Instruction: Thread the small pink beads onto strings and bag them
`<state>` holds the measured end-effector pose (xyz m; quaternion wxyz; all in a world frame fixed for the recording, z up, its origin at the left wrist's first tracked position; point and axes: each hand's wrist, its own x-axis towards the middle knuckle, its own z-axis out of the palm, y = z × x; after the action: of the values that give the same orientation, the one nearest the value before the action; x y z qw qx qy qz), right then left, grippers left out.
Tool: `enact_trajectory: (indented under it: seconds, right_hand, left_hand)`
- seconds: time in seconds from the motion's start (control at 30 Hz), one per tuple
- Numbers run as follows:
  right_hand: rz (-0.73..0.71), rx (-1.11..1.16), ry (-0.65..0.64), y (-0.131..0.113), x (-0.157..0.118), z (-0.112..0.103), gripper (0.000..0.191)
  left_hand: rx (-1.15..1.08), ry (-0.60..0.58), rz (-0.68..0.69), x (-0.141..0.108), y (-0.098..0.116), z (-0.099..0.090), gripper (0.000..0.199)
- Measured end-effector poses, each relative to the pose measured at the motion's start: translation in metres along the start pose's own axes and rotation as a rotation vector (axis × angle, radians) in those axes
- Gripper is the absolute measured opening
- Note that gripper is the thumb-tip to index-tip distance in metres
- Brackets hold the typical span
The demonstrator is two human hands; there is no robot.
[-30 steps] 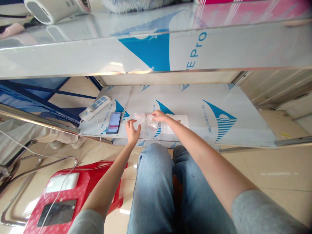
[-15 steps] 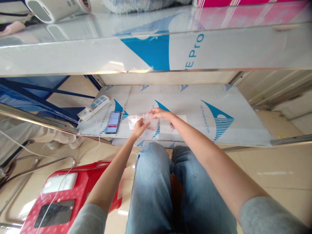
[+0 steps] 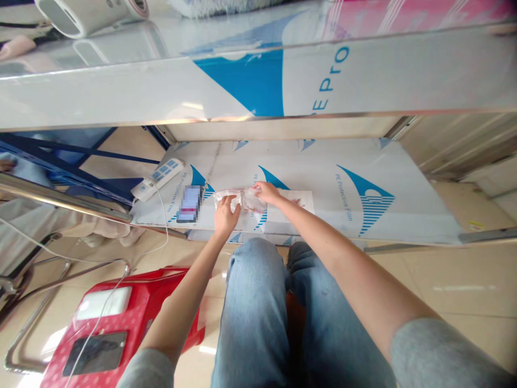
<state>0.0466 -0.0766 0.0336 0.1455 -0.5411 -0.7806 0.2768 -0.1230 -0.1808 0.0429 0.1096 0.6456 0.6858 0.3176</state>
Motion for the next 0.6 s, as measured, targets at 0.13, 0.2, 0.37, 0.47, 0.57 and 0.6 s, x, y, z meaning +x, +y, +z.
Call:
enact_trajectory:
  seconds: [0.13,0.2,0.37,0.47,0.57,0.6]
  right_hand:
    - [-0.041,-0.163,0.015,-0.005,-0.004,-0.003,0.034]
    - [-0.084,-0.253,0.03,-0.004,-0.006,-0.004,0.032]
    - [-0.106,-0.358,0.043,0.0,-0.01,-0.008,0.017]
    - [-0.1,-0.33,0.046,0.001,-0.009,-0.01,0.012]
    - [-0.076,-0.212,0.044,0.004,-0.005,-0.012,0.012]
    - [-0.057,-0.15,0.025,0.005,-0.004,-0.013,0.012]
  left_hand:
    - [-0.026,0.18,-0.168,0.006,-0.039,-0.009,0.036]
    - [-0.058,0.17,-0.264,0.009,-0.057,-0.005,0.043]
    - [-0.109,0.068,-0.393,0.012,-0.071,0.01,0.055]
    - [-0.104,0.094,-0.334,0.014,-0.062,0.014,0.056]
    - [-0.06,0.113,-0.242,0.016,-0.048,0.015,0.055]
    - [-0.032,0.1,-0.217,0.016,-0.043,0.015,0.054]
